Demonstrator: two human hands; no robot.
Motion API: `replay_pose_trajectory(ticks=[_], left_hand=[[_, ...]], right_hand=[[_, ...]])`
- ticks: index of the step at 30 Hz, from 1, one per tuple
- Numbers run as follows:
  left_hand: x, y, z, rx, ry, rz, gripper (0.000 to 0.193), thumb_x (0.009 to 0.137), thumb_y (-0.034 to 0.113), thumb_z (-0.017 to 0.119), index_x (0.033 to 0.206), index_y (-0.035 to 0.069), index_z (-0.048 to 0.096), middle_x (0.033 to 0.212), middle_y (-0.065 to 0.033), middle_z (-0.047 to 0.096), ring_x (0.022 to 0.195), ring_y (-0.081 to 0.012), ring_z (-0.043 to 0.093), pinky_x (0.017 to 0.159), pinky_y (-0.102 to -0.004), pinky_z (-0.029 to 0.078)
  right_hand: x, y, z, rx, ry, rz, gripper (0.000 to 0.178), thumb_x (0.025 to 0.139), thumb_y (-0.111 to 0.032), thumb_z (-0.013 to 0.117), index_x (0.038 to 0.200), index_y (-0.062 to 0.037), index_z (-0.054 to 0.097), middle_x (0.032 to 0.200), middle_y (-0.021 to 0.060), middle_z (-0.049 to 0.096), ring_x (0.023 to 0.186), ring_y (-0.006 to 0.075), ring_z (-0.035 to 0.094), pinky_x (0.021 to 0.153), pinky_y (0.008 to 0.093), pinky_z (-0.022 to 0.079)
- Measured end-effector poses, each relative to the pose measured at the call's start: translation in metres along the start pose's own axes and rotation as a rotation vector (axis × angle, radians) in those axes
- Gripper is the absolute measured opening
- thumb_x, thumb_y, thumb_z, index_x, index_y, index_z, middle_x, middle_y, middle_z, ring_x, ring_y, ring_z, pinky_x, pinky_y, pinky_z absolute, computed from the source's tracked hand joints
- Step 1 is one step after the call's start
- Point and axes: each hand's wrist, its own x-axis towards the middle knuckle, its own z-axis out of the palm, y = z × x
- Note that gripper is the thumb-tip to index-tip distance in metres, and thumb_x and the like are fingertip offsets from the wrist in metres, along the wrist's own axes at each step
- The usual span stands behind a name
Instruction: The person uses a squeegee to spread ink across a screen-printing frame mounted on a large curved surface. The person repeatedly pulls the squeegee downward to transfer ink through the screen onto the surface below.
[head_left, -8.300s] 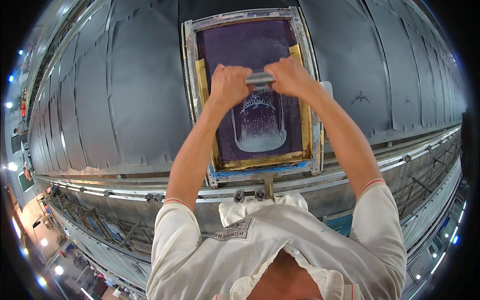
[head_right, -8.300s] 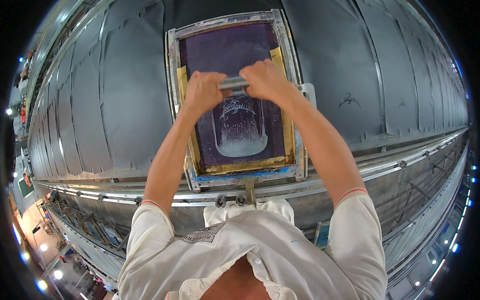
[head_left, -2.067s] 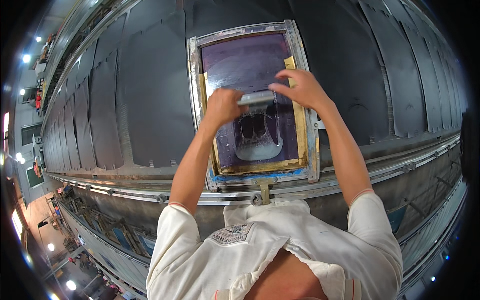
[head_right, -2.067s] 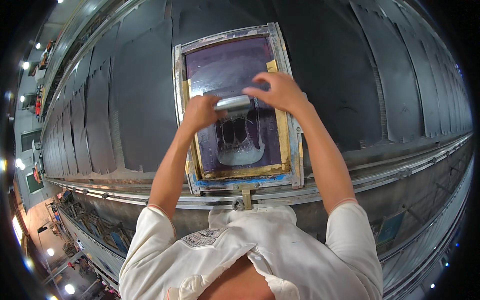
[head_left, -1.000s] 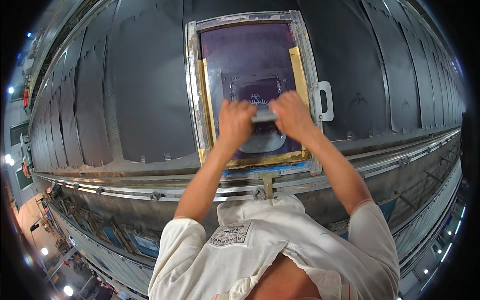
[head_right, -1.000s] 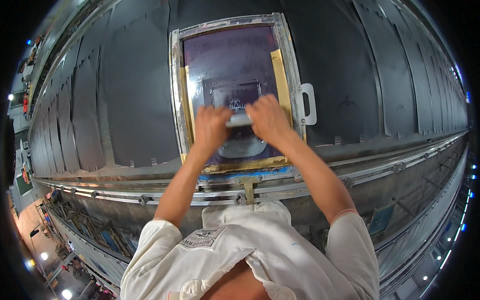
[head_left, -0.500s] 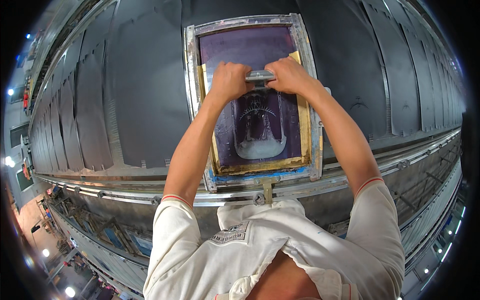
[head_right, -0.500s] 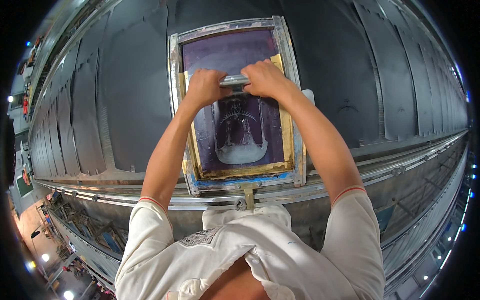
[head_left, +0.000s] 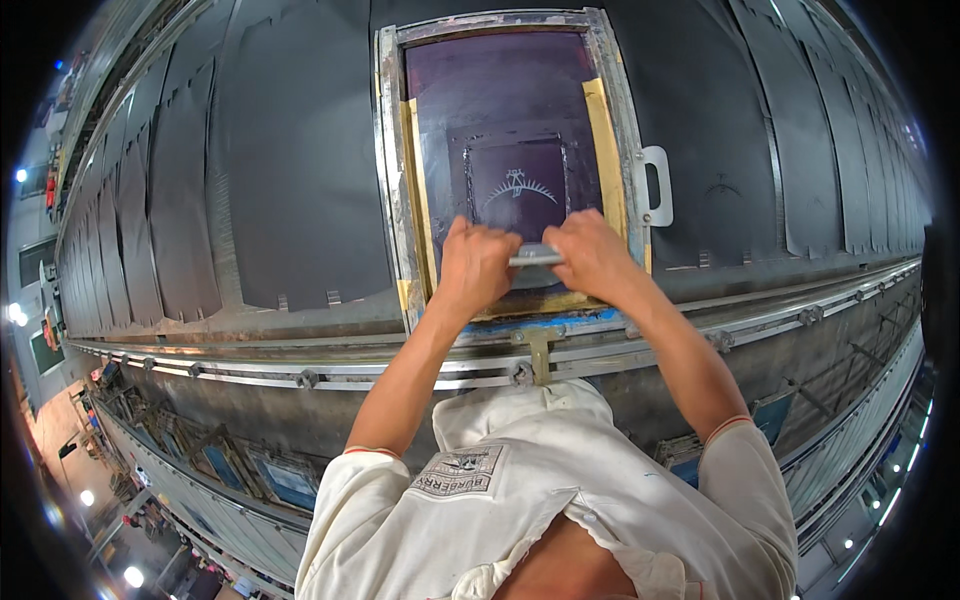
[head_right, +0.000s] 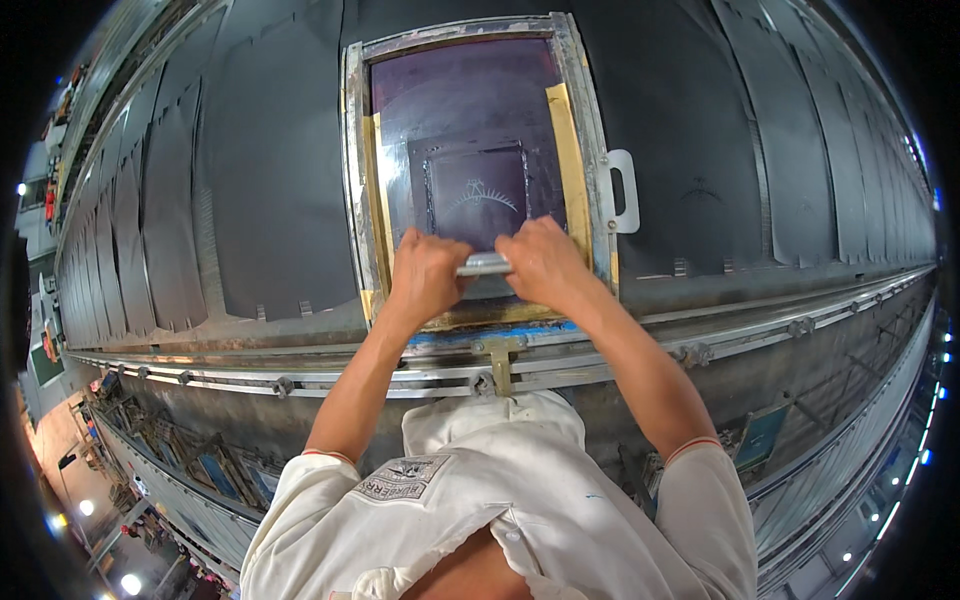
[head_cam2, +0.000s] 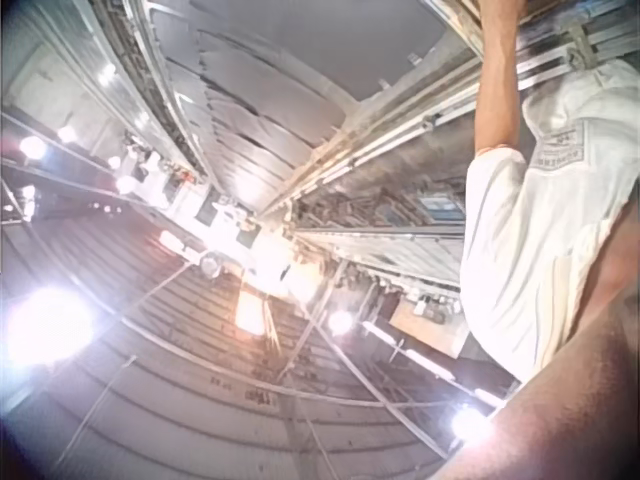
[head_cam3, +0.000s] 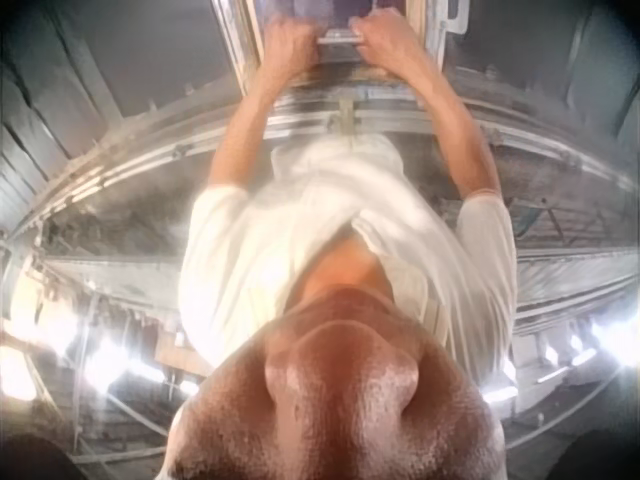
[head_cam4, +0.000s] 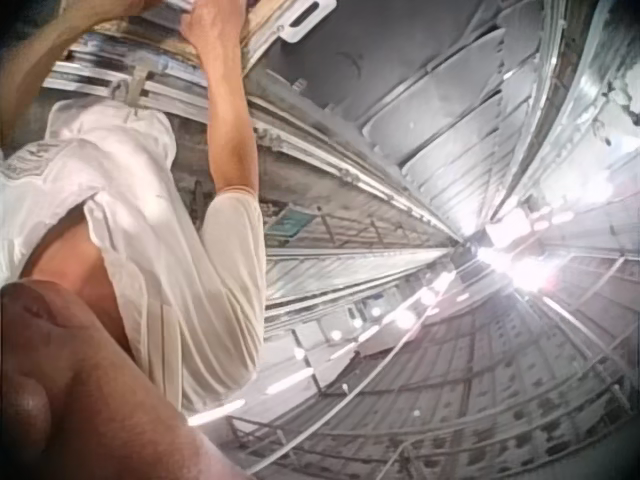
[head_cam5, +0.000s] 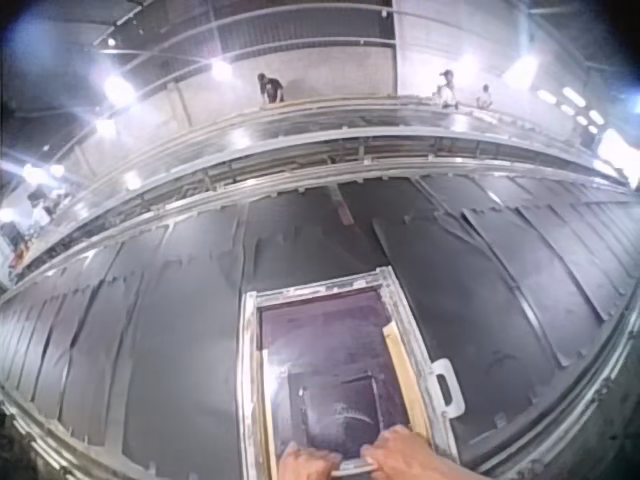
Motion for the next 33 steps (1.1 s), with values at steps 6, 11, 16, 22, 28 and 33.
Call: replay_pose_trajectory(ticks=[6,11,16,22,28,33], left_hand=[[0.021,-0.012,-0.021,0.025,0.03,-0.096,0.022,0.071,0.022,0.087,0.084,0.011,0.073,0.08,-0.0104,0.071,0.078,-0.0324,0.069,0.076,-0.0447,0.049],[0.09,-0.04,-0.061,0.025,0.002,-0.143,0.021,0.073,0.019,0.084,0.092,0.013,0.078,0.085,-0.0135,0.074,0.08,-0.0366,0.069,0.077,-0.0468,0.055],[0.05,-0.043,-0.023,-0.007,0.28,0.004,0.035,0.071,0.004,0.078,0.104,0.014,0.078,0.1,-0.0109,0.077,0.092,-0.0344,0.07,0.079,-0.0447,0.053],[-0.075,0.045,0.021,0.043,0.328,0.001,0.062,0.056,-0.008,0.072,0.114,0.012,0.073,0.122,-0.0008,0.071,0.091,-0.0236,0.059,0.078,-0.0394,0.043],[-0.091,-0.019,-0.013,-0.045,0.21,-0.011,0.045,0.061,-0.003,0.072,0.104,0.01,0.071,0.113,-0.0038,0.069,0.098,-0.029,0.061,0.085,-0.0437,0.045],[-0.149,-0.105,-0.07,0.185,0.146,-0.176,0.037,0.062,0.002,0.078,0.097,0.012,0.076,0.1,-0.0021,0.075,0.096,-0.0275,0.063,0.086,-0.0432,0.045]], right_hand=[[0.007,0.026,-0.055,0.234,0.495,0.347,0.054,0.085,-0.04,0.081,0.126,-0.0059,0.069,0.11,0.017,0.073,0.104,0.0365,0.067,0.099,0.0451,0.05],[0.0,0.111,-0.044,0.191,0.638,0.827,0.031,0.098,-0.036,0.067,0.1,-0.0052,0.069,0.089,0.0171,0.072,0.085,0.0363,0.069,0.079,0.0449,0.052],[0.011,0.115,-0.036,0.331,0.72,0.789,0.032,0.098,-0.036,0.067,0.092,-0.0048,0.069,0.074,0.0166,0.07,0.071,0.0355,0.071,0.067,0.0425,0.051],[-0.003,0.108,-0.051,0.379,0.754,0.82,0.033,0.098,-0.039,0.069,0.096,-0.006,0.071,0.082,0.0136,0.076,0.077,0.0292,0.074,0.07,0.039,0.052],[0.016,0.08,-0.001,0.401,0.813,0.692,0.031,0.098,-0.035,0.069,0.1,-0.0042,0.072,0.088,0.013,0.075,0.084,0.0253,0.075,0.074,0.0398,0.055],[0.127,-0.006,0.076,0.539,0.827,0.566,0.025,0.095,-0.03,0.072,0.098,-0.005,0.07,0.089,0.0189,0.073,0.084,0.0368,0.073,0.075,0.0436,0.055]])
